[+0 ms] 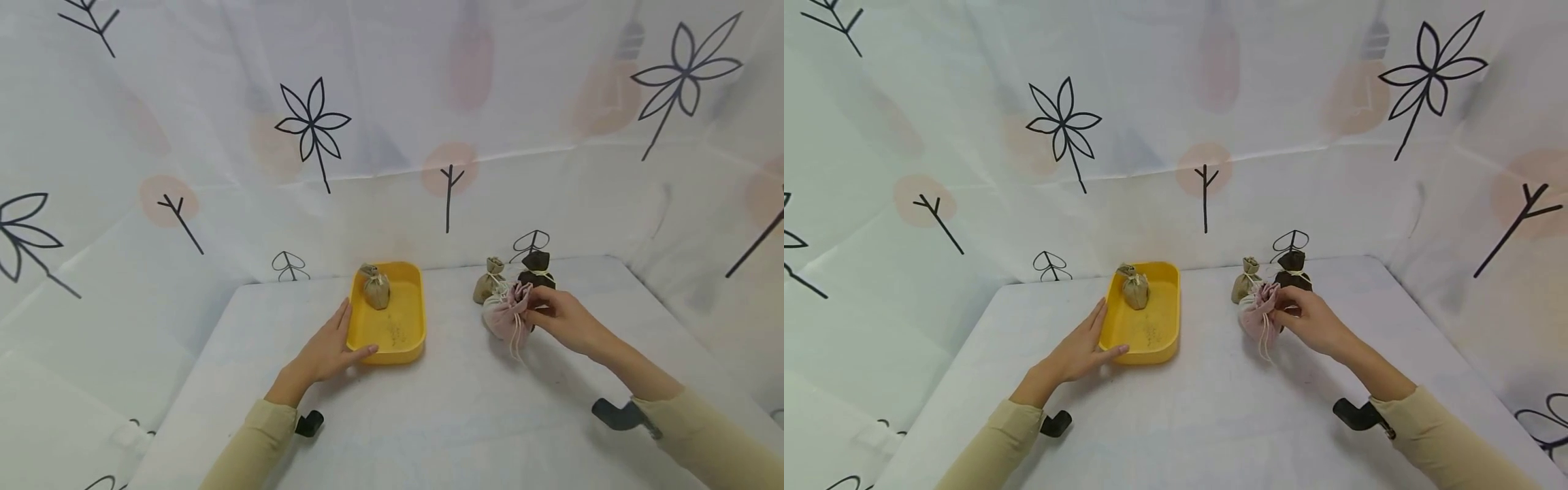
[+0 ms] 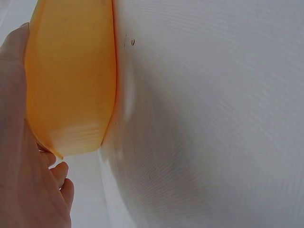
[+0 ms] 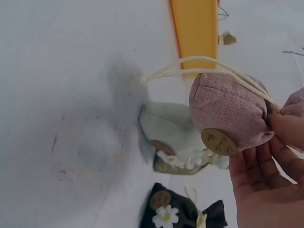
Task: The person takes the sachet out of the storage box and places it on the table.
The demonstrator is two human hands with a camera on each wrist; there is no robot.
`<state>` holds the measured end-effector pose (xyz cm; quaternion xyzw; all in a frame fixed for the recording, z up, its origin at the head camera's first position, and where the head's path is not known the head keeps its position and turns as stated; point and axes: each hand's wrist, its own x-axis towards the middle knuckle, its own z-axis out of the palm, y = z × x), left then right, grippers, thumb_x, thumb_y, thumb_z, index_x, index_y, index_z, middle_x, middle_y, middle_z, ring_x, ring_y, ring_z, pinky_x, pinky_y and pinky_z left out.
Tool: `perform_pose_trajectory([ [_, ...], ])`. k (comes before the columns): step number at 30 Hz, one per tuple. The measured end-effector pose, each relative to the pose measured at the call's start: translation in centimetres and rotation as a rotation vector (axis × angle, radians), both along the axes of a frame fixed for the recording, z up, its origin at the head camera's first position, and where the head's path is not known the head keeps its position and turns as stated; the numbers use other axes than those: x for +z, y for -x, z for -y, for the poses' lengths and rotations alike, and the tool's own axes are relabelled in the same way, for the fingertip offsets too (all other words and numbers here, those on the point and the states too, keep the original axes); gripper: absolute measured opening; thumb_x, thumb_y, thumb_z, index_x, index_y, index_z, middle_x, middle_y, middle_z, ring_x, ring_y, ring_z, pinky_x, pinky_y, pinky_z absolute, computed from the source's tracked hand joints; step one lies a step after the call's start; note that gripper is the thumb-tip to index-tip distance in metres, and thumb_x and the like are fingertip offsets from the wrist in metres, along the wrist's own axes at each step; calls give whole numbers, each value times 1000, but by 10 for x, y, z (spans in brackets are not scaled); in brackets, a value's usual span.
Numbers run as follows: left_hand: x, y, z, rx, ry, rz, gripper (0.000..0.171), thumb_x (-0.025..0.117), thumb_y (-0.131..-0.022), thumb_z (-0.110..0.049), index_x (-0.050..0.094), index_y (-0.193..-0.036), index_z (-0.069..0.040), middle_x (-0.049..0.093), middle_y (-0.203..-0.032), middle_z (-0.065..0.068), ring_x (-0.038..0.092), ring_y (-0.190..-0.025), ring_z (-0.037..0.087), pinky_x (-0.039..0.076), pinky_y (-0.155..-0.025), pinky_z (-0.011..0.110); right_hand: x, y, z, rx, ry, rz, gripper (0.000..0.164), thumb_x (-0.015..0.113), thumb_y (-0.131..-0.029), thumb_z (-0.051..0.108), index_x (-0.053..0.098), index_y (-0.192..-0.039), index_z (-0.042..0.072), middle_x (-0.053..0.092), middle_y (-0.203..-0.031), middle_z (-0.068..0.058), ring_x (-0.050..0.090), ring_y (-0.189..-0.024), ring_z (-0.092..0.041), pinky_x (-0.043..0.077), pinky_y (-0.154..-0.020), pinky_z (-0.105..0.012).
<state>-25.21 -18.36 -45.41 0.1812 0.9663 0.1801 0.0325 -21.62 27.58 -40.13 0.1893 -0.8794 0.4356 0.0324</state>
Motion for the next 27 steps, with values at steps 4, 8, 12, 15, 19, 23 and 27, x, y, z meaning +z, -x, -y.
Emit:
perform_pose_trajectory([
  [4, -1, 0, -1, 6, -3, 19, 123, 45, -83, -89, -4, -164, -11, -2, -173, 7, 17, -156, 29, 22, -125, 45, 0, -3, -9, 8, 34, 1, 11, 63, -98, -1, 66, -109, -1, 67, -111, -15, 67, -103, -13, 61, -75, -31],
  [8, -2, -1, -1, 4, 0, 26, 121, 47, -85, -87, -5, -164, -11, -2, -173, 7, 17, -157, 29, 22, -125, 45, 0, -5, -17, 27, 54, -8, 9, 63, -98, -2, 66, -107, -1, 66, -111, -15, 64, -100, 0, 62, -74, -32],
  [12, -1, 0, 0, 0, 2, 14, 121, 45, -85, -88, -5, -164, -11, -2, -173, 8, 16, -157, 29, 22, -125, 45, 0, -6, -25, 36, 41, -35, 9, 64, -97, -3, 66, -106, -2, 67, -109, -14, 64, -100, 1, 61, -72, -29],
  [15, 1, 1, 0, -4, -1, 8, 123, 43, -83, -91, -4, -164, -10, -1, -173, 8, 17, -157, 29, 22, -125, 45, 0, -4, -30, 20, 27, -36, 11, 64, -97, -5, 66, -107, -2, 68, -108, -13, 64, -100, 0, 61, -73, -28],
  [19, 1, 1, 1, -7, -7, 9, 124, 42, -82, -92, -4, -164, -10, 0, -173, 10, 17, -156, 29, 22, -125, 45, 0, 0, -34, -10, -7, 10, 16, 62, -99, 0, 65, -114, -5, 68, -111, -15, 63, -100, -1, 61, -76, -28],
  [23, -1, 2, 1, -4, -6, 5, 124, 42, -83, -91, -4, -164, -10, 0, -173, 10, 18, -156, 30, 23, -125, 45, -2, 8, -37, -29, -42, 29, 22, 62, -100, 3, 64, -118, -8, 68, -114, -20, 62, -99, -3, 59, -76, -25],
  [27, -2, 2, 2, 2, -3, 6, 123, 42, -83, -91, -5, -164, -11, -1, -173, 8, 17, -156, 29, 23, -125, 45, -6, 17, -43, -32, -44, 17, 20, 62, -99, 2, 64, -117, -9, 68, -111, -20, 63, -94, -3, 58, -74, -25],
])
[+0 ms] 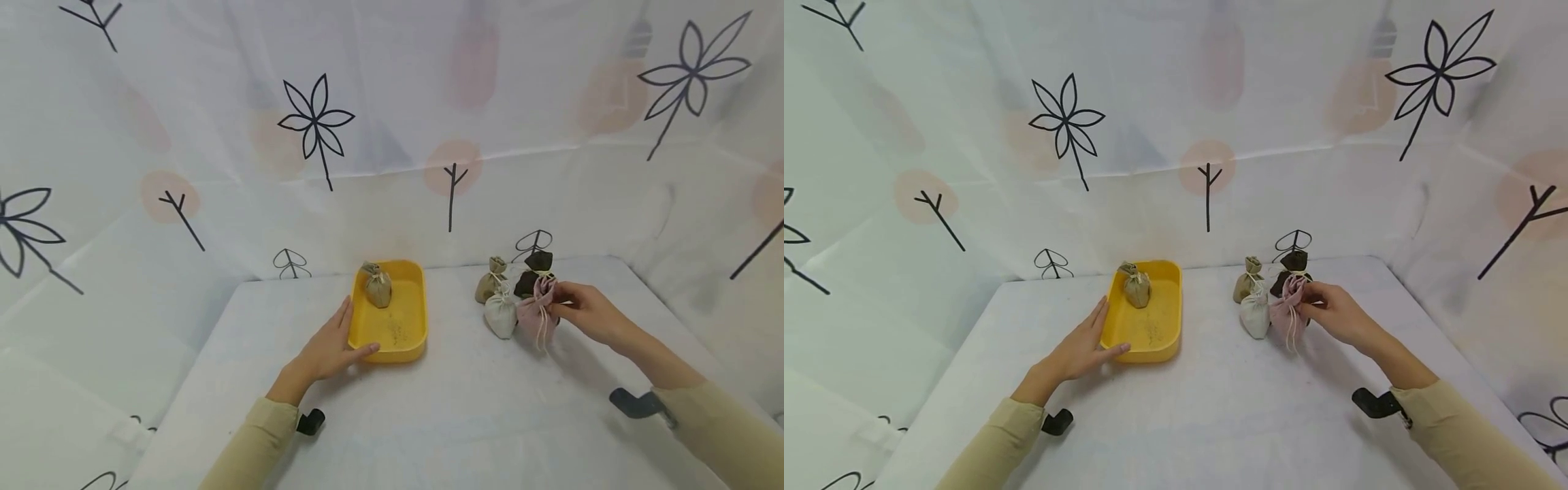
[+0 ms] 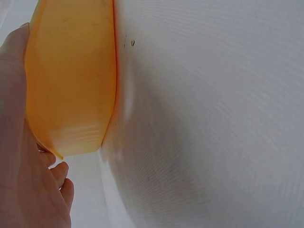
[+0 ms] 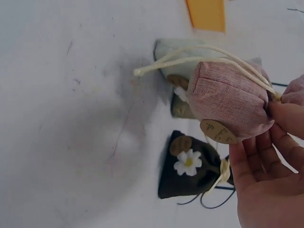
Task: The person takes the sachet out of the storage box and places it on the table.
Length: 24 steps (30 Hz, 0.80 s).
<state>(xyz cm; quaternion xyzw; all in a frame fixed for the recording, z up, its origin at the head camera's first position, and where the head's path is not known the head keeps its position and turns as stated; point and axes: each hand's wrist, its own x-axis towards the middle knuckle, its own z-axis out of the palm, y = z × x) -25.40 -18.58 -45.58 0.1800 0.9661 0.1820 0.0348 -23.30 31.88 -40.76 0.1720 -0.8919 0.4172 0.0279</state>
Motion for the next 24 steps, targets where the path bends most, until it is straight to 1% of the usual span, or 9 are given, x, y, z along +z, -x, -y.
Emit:
perform_pose_trajectory([
  [5, -2, -1, 0, -2, 2, -2, 123, 40, -82, -92, -6, -164, -12, -1, -173, 9, 17, -156, 28, 22, -125, 45, -3, 4, -10, 5, -1, -22, 16, 61, -100, 1, 65, -114, -7, 69, -106, -17, 64, -90, 1, 58, -73, -25],
  [8, -1, 0, 0, -1, 0, -2, 123, 41, -82, -92, -6, -164, -12, 0, -173, 9, 17, -156, 29, 22, -125, 45, -3, 7, -14, -8, -6, -26, 19, 62, -100, 1, 65, -116, -9, 69, -110, -20, 62, -92, 4, 58, -74, -24],
  [13, -1, 0, -1, 1, -3, -2, 124, 41, -82, -92, -5, -164, -12, -1, -173, 8, 18, -156, 29, 23, -125, 46, -4, 12, -18, -37, -3, 6, 26, 61, -101, 5, 62, -122, -12, 67, -116, -25, 60, -94, 6, 58, -75, -23],
  [18, -1, 0, 0, 1, -2, -1, 123, 41, -82, -92, -6, -164, -13, -1, -173, 8, 17, -156, 28, 22, -125, 45, -11, 23, -18, -59, -4, 3, 25, 61, -101, 4, 63, -120, -12, 67, -114, -25, 61, -93, 2, 57, -74, -23],
  [21, 0, 0, 0, 2, -4, 4, 123, 41, -82, -92, -6, -164, -13, -1, -173, 7, 17, -157, 28, 22, -125, 45, -17, 30, -16, -68, -12, 6, 23, 62, -100, 3, 63, -118, -12, 67, -112, -24, 60, -93, -3, 56, -72, -21],
  [24, 0, 0, 0, 3, -4, 13, 123, 42, -82, -92, -6, -164, -13, -2, -173, 6, 17, -157, 28, 22, -125, 45, -22, 34, -14, -75, -18, -12, 23, 63, -99, 2, 64, -117, -12, 68, -111, -25, 62, -95, -9, 54, -72, -18],
])
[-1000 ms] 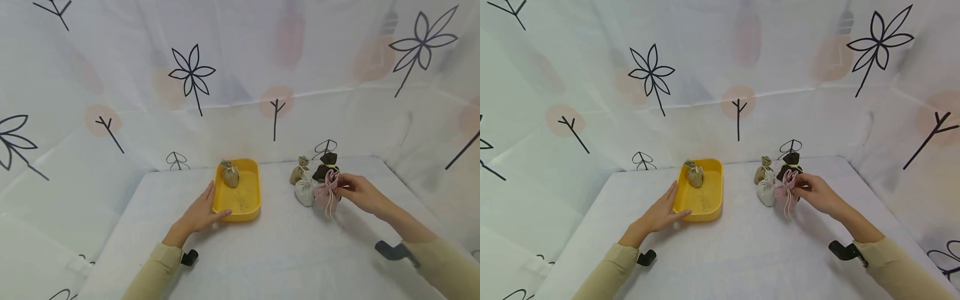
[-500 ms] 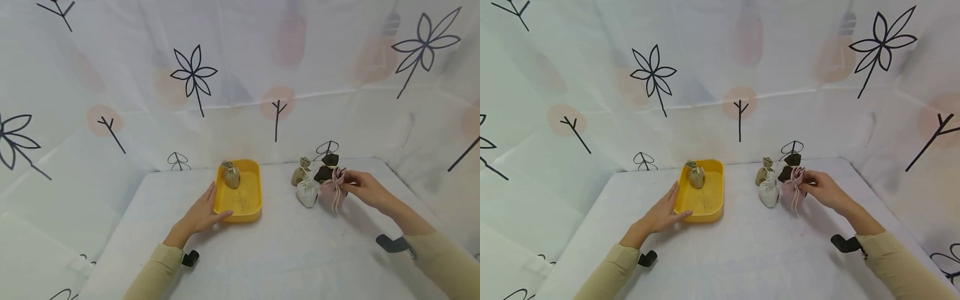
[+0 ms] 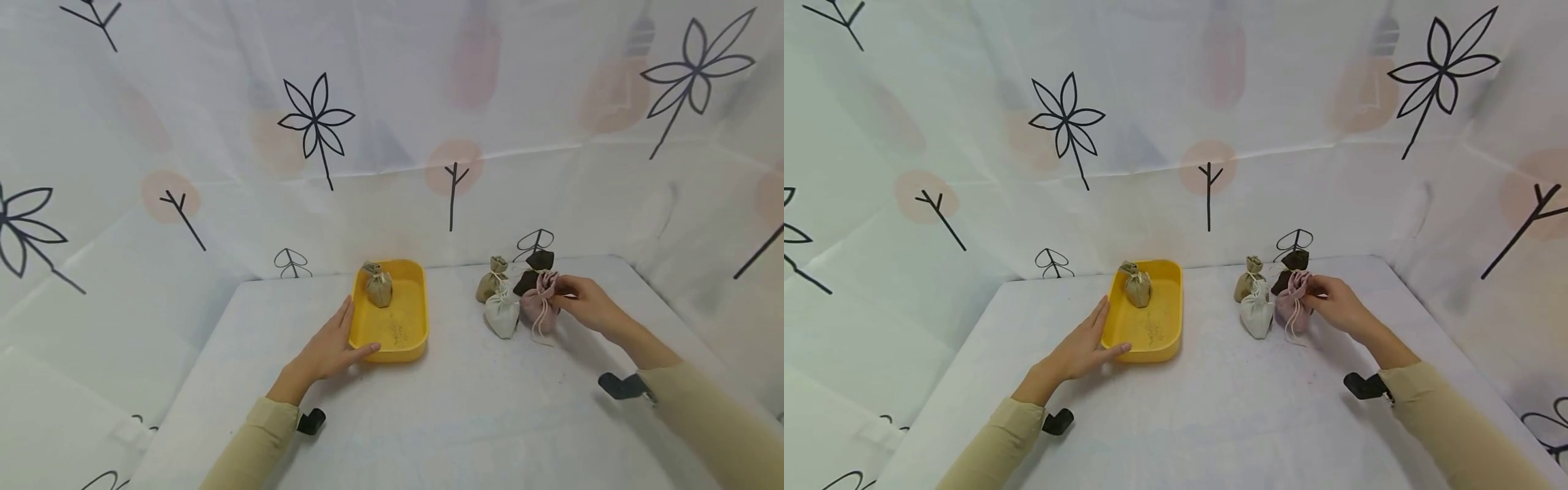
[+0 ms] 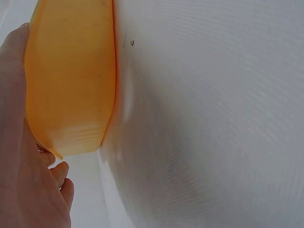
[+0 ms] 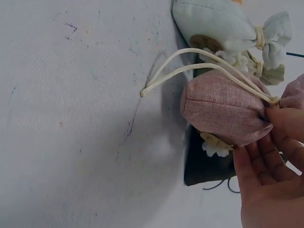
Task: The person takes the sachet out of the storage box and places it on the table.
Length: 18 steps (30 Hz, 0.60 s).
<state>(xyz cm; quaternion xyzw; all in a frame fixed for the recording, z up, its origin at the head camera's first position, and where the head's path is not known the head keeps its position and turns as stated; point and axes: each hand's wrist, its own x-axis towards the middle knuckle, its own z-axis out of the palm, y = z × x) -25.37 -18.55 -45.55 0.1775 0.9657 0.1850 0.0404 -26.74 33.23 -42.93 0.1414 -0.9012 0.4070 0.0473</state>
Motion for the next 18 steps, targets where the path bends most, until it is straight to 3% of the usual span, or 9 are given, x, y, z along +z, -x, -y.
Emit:
perform_pose_trajectory([
  [6, 0, 0, -1, -3, 0, 4, 123, 43, -83, -91, -7, -164, -13, -4, -172, 4, 16, -157, 28, 22, -125, 45, -6, 5, 4, -17, -32, -3, 28, 62, -100, 4, 63, -122, -13, 68, -115, -27, 62, -105, -24, 51, -75, -17],
  [14, 2, -1, -1, 2, 9, 7, 124, 41, -82, -92, -8, -164, -14, -4, -172, 5, 16, -157, 27, 22, -125, 44, -12, 4, 2, -76, -71, 5, 33, 59, -101, 6, 58, -125, -17, 63, -121, -35, 59, -113, -50, 53, -82, -35],
  [18, 3, -3, -2, -1, 3, -1, 123, 43, -83, -91, -5, -164, -11, -2, -173, 8, 17, -156, 29, 23, -125, 46, -13, 0, 1, -99, -67, 35, 40, 59, -103, 9, 54, -131, -18, 60, -127, -37, 56, -118, -52, 53, -82, -31],
])
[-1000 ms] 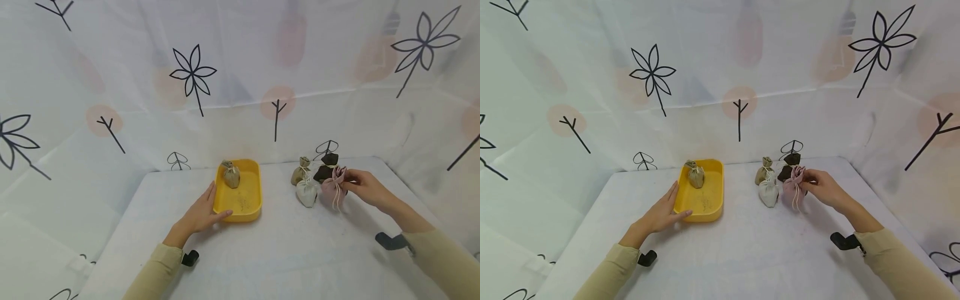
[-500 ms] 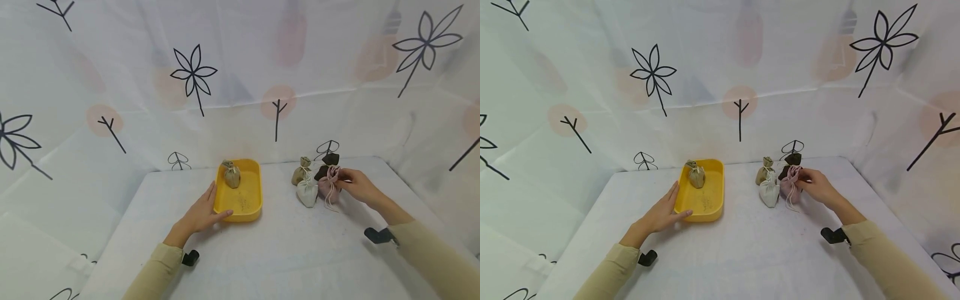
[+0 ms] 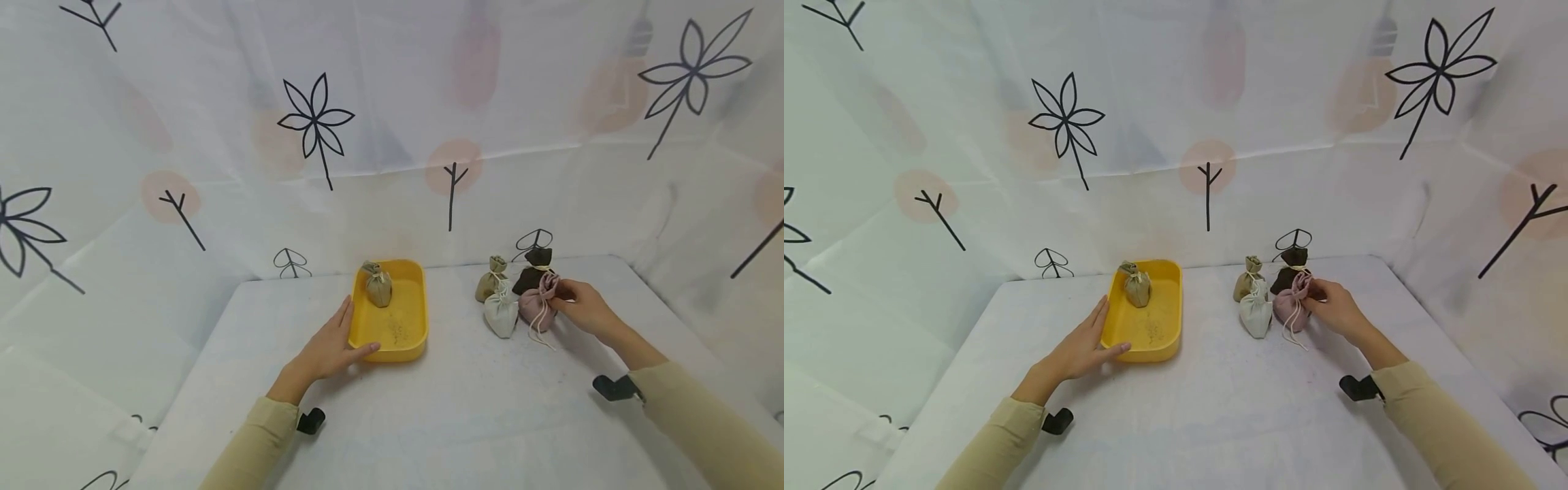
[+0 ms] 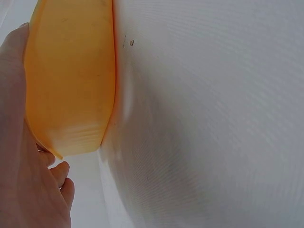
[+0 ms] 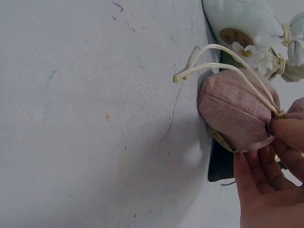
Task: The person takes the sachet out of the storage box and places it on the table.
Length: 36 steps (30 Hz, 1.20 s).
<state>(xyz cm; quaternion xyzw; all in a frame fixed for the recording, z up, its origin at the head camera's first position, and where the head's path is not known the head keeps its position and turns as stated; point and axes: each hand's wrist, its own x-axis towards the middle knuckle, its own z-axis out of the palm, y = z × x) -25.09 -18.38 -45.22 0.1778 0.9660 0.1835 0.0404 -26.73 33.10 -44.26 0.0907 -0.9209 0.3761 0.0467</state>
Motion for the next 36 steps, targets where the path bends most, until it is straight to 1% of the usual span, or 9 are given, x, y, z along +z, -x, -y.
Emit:
perform_pose_trajectory([
  [5, 1, -2, -1, 3, -5, 3, 123, 45, -84, -89, -4, -164, -10, -1, -173, 9, 18, -156, 30, 24, -125, 47, 0, -3, -1, -7, -1, -30, 40, 62, -101, 11, 57, -130, -16, 62, -125, -35, 59, -115, -50, 49, -78, -19],
  [10, -2, -1, -1, 8, -4, 19, 122, 45, -84, -89, -6, -164, -11, -4, -172, 6, 16, -157, 29, 22, -125, 45, 1, -9, -2, -12, -20, -89, 34, 67, -99, 12, 63, -122, -12, 67, -118, -31, 65, -108, -46, 49, -78, -17],
  [12, -2, -1, 0, 8, 0, 20, 123, 43, -83, -90, -6, -164, -12, -5, -172, 4, 16, -157, 28, 21, -126, 44, 3, -12, -3, -19, -32, -95, 34, 68, -99, 13, 64, -122, -11, 68, -117, -30, 65, -107, -45, 53, -79, -18],
  [17, -2, 1, 2, -3, -2, -1, 123, 42, -83, -91, -4, -164, -10, -3, -172, 7, 16, -157, 28, 22, -125, 45, 9, -20, -4, -28, -46, -82, 35, 68, -99, 14, 63, -123, -12, 68, -115, -29, 65, -105, -41, 60, -86, -33],
  [21, -1, 1, 3, -2, 2, 2, 124, 41, -83, -92, -5, -164, -11, -3, -173, 7, 15, -157, 28, 21, -126, 45, 15, -29, -1, -15, -50, -64, 34, 69, -99, 16, 64, -121, -10, 69, -113, -25, 66, -105, -37, 56, -81, -17],
  [24, -1, 1, 2, 1, 4, 7, 124, 40, -82, -93, -5, -164, -11, -3, -173, 7, 15, -157, 28, 21, -126, 45, 20, -36, 4, 8, -48, -61, 32, 69, -99, 15, 66, -120, -8, 70, -113, -23, 66, -101, -20, 50, -79, -7],
  [28, 0, 1, 2, -2, 3, 1, 124, 42, -83, -91, -4, -164, -10, -3, -172, 7, 15, -157, 29, 21, -126, 45, 25, -43, 15, 54, -16, -73, 28, 69, -97, 10, 66, -119, -9, 70, -112, -22, 60, -96, -1, 51, -80, -9],
  [32, 0, 2, 1, -5, 5, -6, 124, 42, -83, -91, -3, -164, -9, -2, -173, 9, 16, -157, 29, 22, -125, 46, 29, -47, 27, 93, 10, -80, 29, 70, -96, 6, 67, -119, -9, 70, -112, -21, 60, -96, -1, 53, -82, -12],
  [36, -1, 2, 0, -5, 7, -3, 123, 43, -84, -90, -3, -165, -9, -3, -173, 8, 16, -157, 29, 22, -125, 45, 33, -50, 41, 132, 15, -78, 31, 70, -96, 8, 67, -123, -7, 69, -117, -20, 65, -100, -15, 55, -85, -17],
])
